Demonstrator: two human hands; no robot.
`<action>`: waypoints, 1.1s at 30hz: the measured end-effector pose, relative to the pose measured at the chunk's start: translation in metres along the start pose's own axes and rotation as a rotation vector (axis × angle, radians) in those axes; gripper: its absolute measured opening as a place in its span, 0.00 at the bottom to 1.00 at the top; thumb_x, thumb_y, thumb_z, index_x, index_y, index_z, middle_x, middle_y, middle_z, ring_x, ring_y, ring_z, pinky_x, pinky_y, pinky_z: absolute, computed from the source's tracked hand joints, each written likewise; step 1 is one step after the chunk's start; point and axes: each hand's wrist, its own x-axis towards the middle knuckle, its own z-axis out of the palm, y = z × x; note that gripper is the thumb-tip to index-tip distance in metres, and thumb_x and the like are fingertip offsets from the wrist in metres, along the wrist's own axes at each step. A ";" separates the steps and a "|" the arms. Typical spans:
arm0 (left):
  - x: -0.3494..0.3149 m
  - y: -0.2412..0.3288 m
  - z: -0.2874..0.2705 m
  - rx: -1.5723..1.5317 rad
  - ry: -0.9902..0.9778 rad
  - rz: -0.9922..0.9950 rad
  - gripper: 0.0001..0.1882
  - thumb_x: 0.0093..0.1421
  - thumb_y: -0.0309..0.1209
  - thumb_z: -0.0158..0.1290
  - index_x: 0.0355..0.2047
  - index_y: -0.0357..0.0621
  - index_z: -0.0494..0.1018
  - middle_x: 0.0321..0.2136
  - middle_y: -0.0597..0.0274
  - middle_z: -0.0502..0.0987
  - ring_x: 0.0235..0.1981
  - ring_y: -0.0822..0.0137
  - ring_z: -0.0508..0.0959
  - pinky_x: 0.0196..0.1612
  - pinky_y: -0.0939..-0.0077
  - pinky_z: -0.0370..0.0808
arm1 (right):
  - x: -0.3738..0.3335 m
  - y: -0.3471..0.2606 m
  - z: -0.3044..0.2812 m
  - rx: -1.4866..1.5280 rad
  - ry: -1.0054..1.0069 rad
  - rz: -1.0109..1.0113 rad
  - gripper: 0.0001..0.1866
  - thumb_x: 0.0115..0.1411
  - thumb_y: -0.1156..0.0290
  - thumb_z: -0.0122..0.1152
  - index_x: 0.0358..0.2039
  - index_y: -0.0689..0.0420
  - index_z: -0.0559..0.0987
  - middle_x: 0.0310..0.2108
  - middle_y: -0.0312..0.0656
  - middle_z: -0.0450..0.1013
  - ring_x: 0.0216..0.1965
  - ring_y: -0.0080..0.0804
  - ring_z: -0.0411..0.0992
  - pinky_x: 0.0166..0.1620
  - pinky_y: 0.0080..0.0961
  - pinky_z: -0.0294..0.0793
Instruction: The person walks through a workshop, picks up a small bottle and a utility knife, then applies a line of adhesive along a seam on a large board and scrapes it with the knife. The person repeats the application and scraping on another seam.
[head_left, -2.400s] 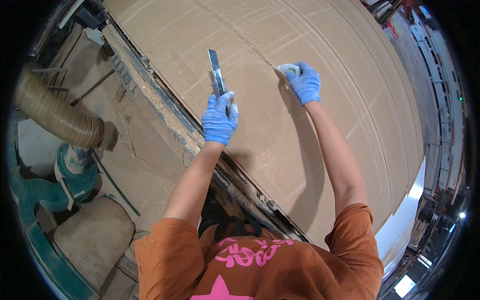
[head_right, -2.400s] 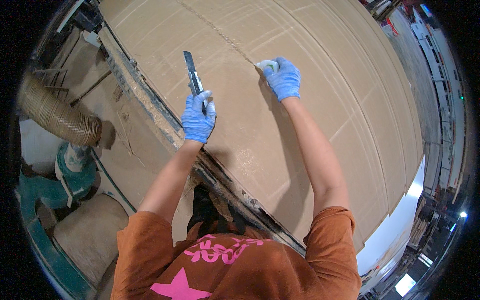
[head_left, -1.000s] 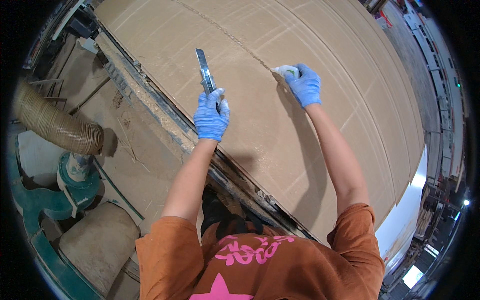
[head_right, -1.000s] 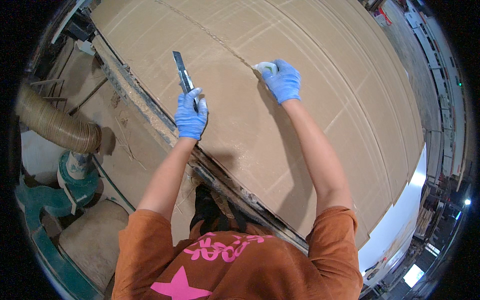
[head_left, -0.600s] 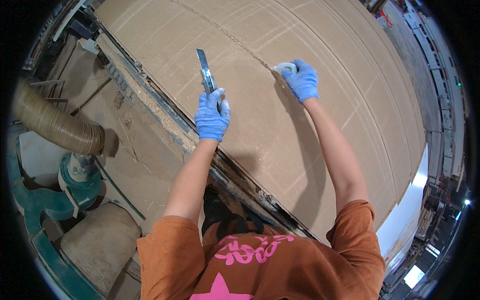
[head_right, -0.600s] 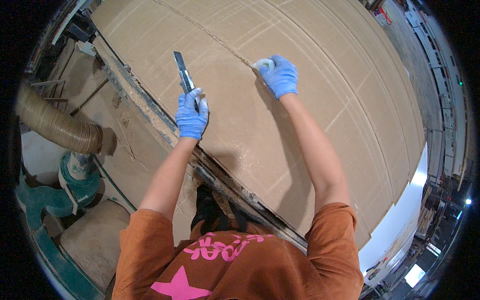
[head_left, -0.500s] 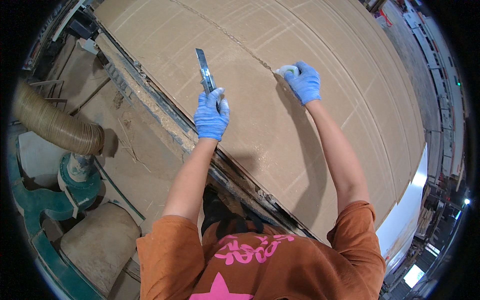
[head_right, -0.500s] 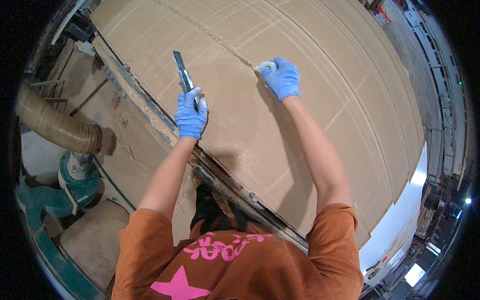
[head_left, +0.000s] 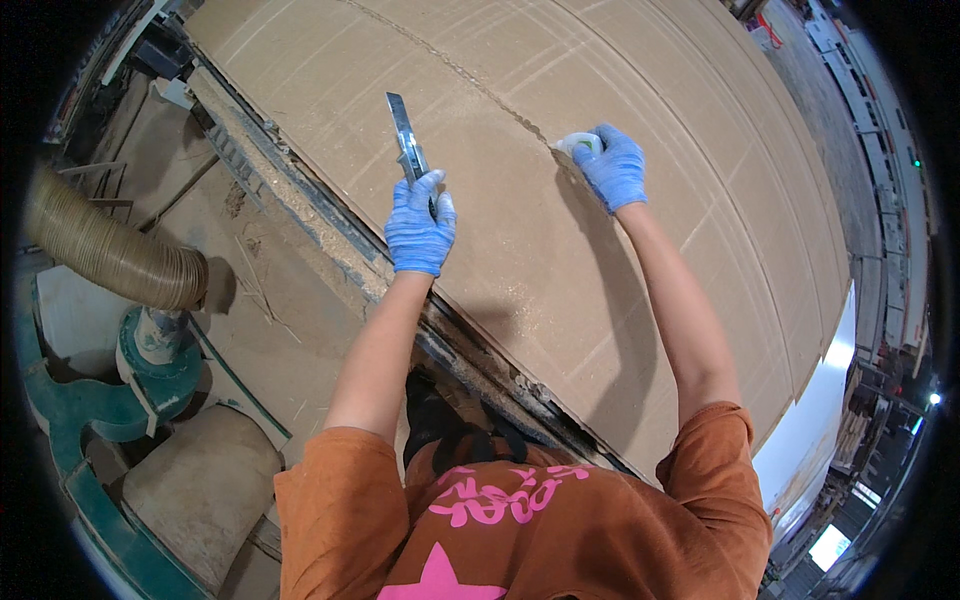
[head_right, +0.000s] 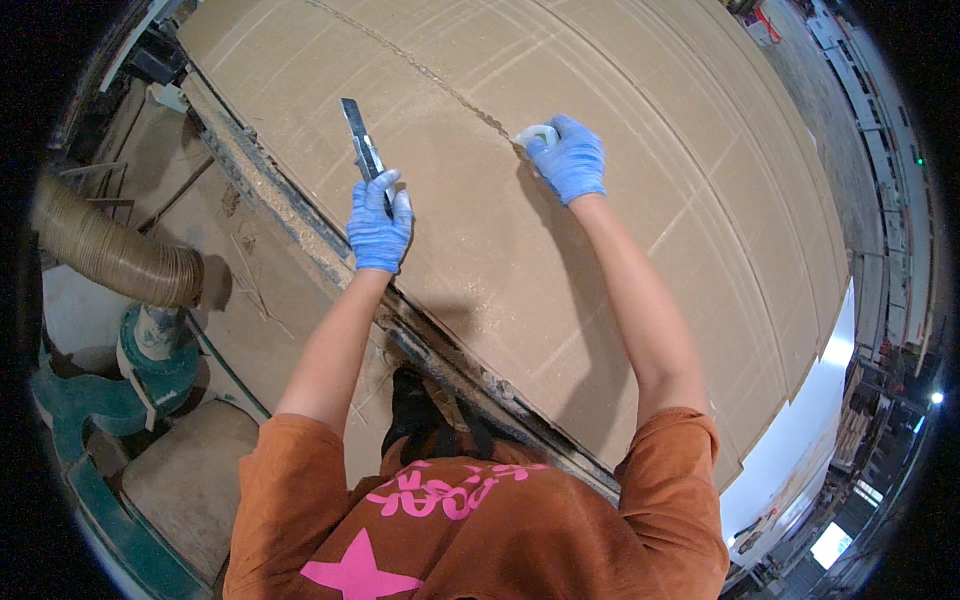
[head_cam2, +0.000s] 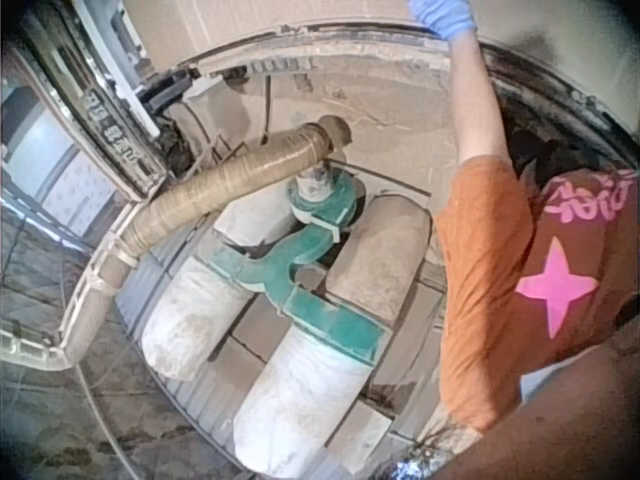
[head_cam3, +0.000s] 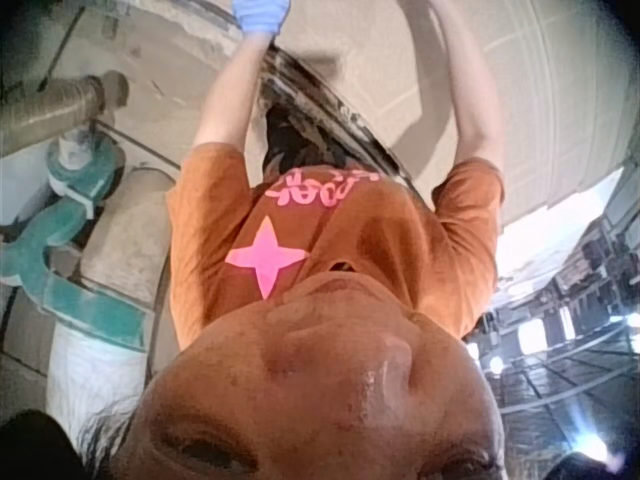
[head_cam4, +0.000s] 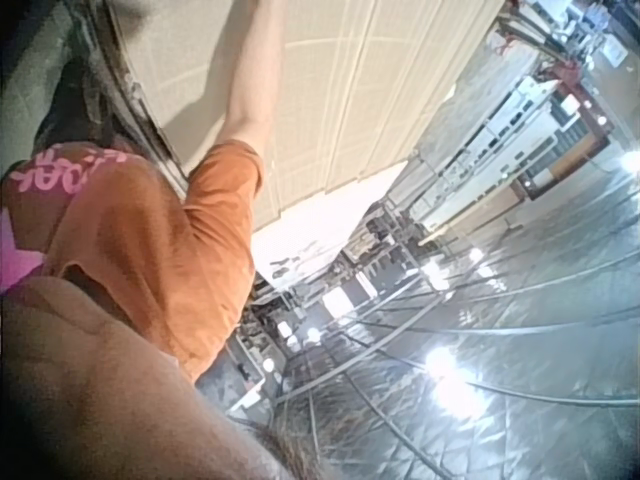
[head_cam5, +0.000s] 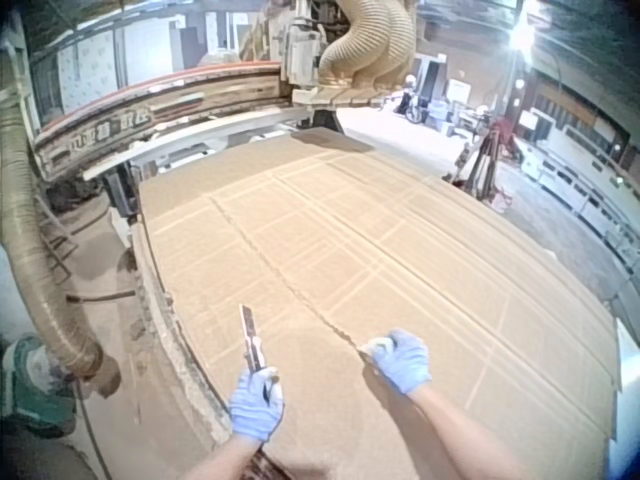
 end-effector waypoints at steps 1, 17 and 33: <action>0.000 0.000 0.000 0.004 0.003 0.005 0.18 0.55 0.29 0.57 0.47 0.58 0.72 0.41 0.55 0.73 0.35 0.56 0.80 0.37 0.64 0.78 | -0.002 0.002 -0.003 0.002 -0.014 0.022 0.14 0.49 0.58 0.62 0.30 0.56 0.80 0.28 0.51 0.77 0.31 0.46 0.76 0.37 0.37 0.74; 0.000 0.003 -0.001 -0.002 0.002 -0.004 0.17 0.56 0.30 0.56 0.46 0.58 0.72 0.41 0.55 0.73 0.34 0.55 0.79 0.37 0.62 0.78 | 0.003 0.006 0.008 -0.018 0.019 0.015 0.16 0.48 0.56 0.63 0.29 0.56 0.80 0.28 0.52 0.77 0.31 0.48 0.76 0.38 0.38 0.74; 0.000 -0.001 0.001 0.024 0.026 0.030 0.18 0.55 0.31 0.56 0.47 0.60 0.71 0.41 0.55 0.73 0.33 0.54 0.79 0.36 0.62 0.78 | -0.019 0.024 -0.012 -0.030 0.022 0.041 0.15 0.48 0.58 0.63 0.30 0.55 0.81 0.29 0.50 0.77 0.31 0.47 0.76 0.38 0.37 0.75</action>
